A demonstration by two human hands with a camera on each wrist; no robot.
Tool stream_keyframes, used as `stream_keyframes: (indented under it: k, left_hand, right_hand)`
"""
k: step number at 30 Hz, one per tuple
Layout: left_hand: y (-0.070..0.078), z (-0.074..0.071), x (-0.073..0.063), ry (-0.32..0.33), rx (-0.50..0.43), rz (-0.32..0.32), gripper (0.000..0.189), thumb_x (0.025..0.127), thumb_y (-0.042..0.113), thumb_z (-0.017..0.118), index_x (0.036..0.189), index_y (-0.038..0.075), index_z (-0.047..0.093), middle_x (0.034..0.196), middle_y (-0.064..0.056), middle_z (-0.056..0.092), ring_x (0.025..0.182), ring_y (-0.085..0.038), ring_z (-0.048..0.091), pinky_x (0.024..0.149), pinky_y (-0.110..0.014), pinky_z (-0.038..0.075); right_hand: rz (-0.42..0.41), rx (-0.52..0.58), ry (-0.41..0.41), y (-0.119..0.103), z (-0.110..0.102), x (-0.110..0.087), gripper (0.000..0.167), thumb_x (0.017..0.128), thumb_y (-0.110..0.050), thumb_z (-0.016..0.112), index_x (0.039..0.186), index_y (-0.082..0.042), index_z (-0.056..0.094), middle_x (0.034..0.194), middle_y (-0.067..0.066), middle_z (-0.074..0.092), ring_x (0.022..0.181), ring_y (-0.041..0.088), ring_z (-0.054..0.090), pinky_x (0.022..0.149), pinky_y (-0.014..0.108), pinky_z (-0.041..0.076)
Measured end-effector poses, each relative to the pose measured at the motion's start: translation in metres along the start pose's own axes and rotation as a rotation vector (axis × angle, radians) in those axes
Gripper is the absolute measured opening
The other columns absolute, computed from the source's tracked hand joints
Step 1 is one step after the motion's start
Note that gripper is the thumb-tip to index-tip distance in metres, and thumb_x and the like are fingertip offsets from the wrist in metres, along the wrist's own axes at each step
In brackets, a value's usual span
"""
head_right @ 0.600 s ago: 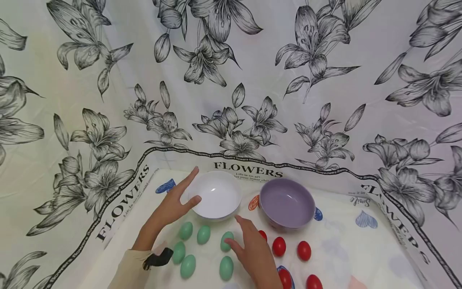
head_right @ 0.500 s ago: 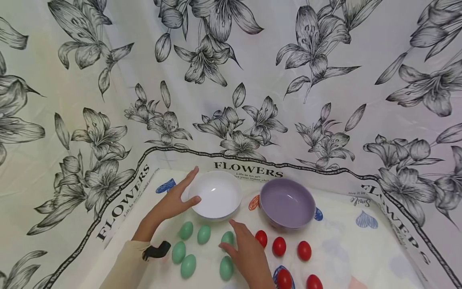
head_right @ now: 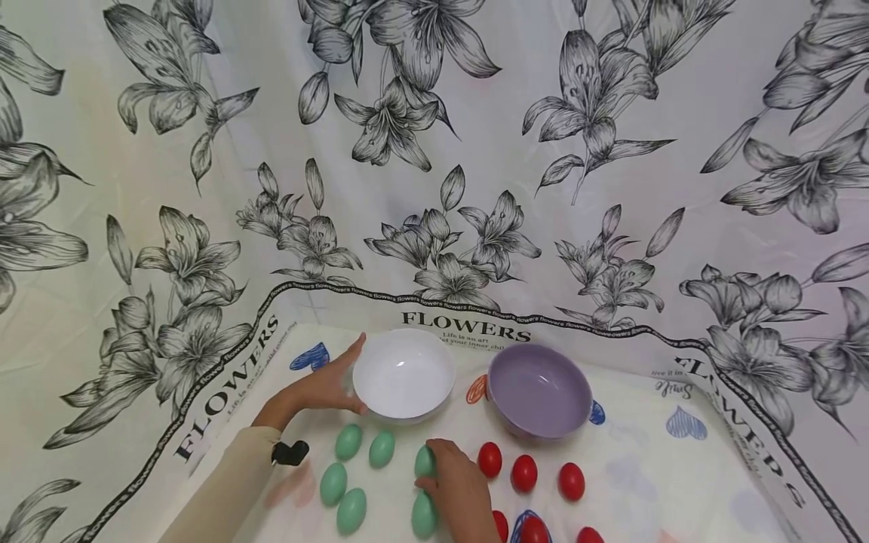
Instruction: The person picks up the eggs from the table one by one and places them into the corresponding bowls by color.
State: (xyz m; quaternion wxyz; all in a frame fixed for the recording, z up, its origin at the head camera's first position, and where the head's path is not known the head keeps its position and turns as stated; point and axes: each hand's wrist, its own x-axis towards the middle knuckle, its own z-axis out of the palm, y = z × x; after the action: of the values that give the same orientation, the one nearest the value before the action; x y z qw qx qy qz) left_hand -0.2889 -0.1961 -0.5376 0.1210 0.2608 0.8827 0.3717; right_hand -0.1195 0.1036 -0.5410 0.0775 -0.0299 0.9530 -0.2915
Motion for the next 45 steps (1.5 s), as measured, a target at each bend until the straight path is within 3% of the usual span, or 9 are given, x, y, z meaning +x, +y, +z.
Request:
stream_keyframes:
  k: [6,10,14,18,24,29,33,39,45]
  left_hand:
    - [-0.006,0.003,0.000,-0.008,-0.027,0.018,0.152,0.064,0.055,0.100,0.171,0.012,0.001,0.177,-0.013,0.013,0.161,-0.036,0.020,0.126,-0.059,0.024]
    - [-0.005,0.005,0.001,-0.030,-0.022,0.033,0.150,0.068,0.057,0.098,0.171,0.014,-0.002,0.177,-0.012,0.012,0.161,-0.034,0.020,0.127,-0.057,0.025]
    - [-0.005,0.003,0.002,-0.027,0.009,0.020,0.151,0.069,0.060,0.096,0.171,0.012,-0.004,0.177,-0.012,0.007,0.162,-0.034,0.016,0.128,-0.054,0.023]
    - [-0.005,0.002,0.000,-0.013,0.034,0.010,0.150,0.068,0.062,0.095,0.171,0.010,-0.001,0.177,-0.012,0.006,0.162,-0.033,0.015,0.128,-0.054,0.023]
    - [-0.002,0.002,-0.002,-0.025,0.049,-0.007,0.150,0.068,0.065,0.094,0.171,0.012,-0.002,0.178,-0.008,0.003,0.162,-0.029,0.012,0.129,-0.050,0.022]
    - [-0.002,0.001,0.000,-0.020,0.057,-0.002,0.151,0.067,0.066,0.094,0.171,0.012,-0.002,0.178,-0.005,0.002,0.163,-0.027,0.012,0.129,-0.050,0.022]
    - [-0.004,0.002,0.000,-0.026,0.059,-0.006,0.150,0.068,0.067,0.093,0.171,0.013,-0.001,0.178,-0.002,0.002,0.163,-0.026,0.010,0.129,-0.050,0.023]
    - [0.000,0.002,-0.002,-0.028,0.073,-0.002,0.148,0.068,0.068,0.092,0.172,0.018,0.000,0.178,-0.002,0.004,0.163,-0.024,0.012,0.128,-0.048,0.026]
    - [0.005,-0.003,-0.003,-0.018,0.108,-0.013,0.148,0.067,0.070,0.092,0.172,0.019,0.000,0.178,-0.003,0.005,0.162,-0.023,0.012,0.128,-0.047,0.026]
  right_hand:
    - [0.004,0.054,-0.013,0.002,0.004,0.001,0.059,0.081,-0.030,0.093,0.133,-0.013,0.069,0.124,0.004,0.074,0.114,0.027,0.070,0.099,0.056,0.057]
    - [0.003,0.103,-0.033,0.004,-0.006,-0.001,0.060,0.082,-0.034,0.093,0.134,-0.015,0.069,0.122,0.002,0.076,0.112,0.027,0.070,0.098,0.058,0.057]
    - [-0.088,0.130,0.002,0.002,-0.024,-0.003,0.058,0.085,-0.039,0.090,0.136,-0.019,0.068,0.127,-0.002,0.076,0.120,0.025,0.070,0.101,0.054,0.056]
    - [-0.246,0.129,0.118,-0.012,-0.045,0.007,0.055,0.086,-0.038,0.089,0.135,-0.020,0.069,0.128,-0.004,0.076,0.121,0.018,0.071,0.101,0.045,0.058]
    - [-0.389,0.099,0.257,-0.034,-0.057,0.055,0.054,0.086,-0.033,0.090,0.133,-0.016,0.070,0.126,0.000,0.077,0.117,0.019,0.073,0.097,0.041,0.060]
    - [-0.416,0.061,0.227,-0.041,-0.048,0.109,0.051,0.088,-0.029,0.089,0.131,-0.010,0.070,0.118,0.003,0.078,0.112,0.026,0.074,0.094,0.045,0.060]
    - [-0.377,0.027,0.180,-0.044,-0.033,0.140,0.052,0.087,-0.028,0.089,0.132,-0.008,0.070,0.119,0.005,0.077,0.113,0.025,0.073,0.095,0.043,0.059]
    - [-0.361,-0.003,0.110,-0.048,-0.012,0.164,0.054,0.088,-0.027,0.089,0.134,-0.007,0.068,0.124,0.008,0.076,0.115,0.024,0.072,0.097,0.040,0.059]
    - [-0.340,-0.014,0.093,-0.051,-0.001,0.174,0.054,0.090,-0.026,0.087,0.136,-0.007,0.068,0.125,0.011,0.075,0.117,0.028,0.071,0.100,0.043,0.057]
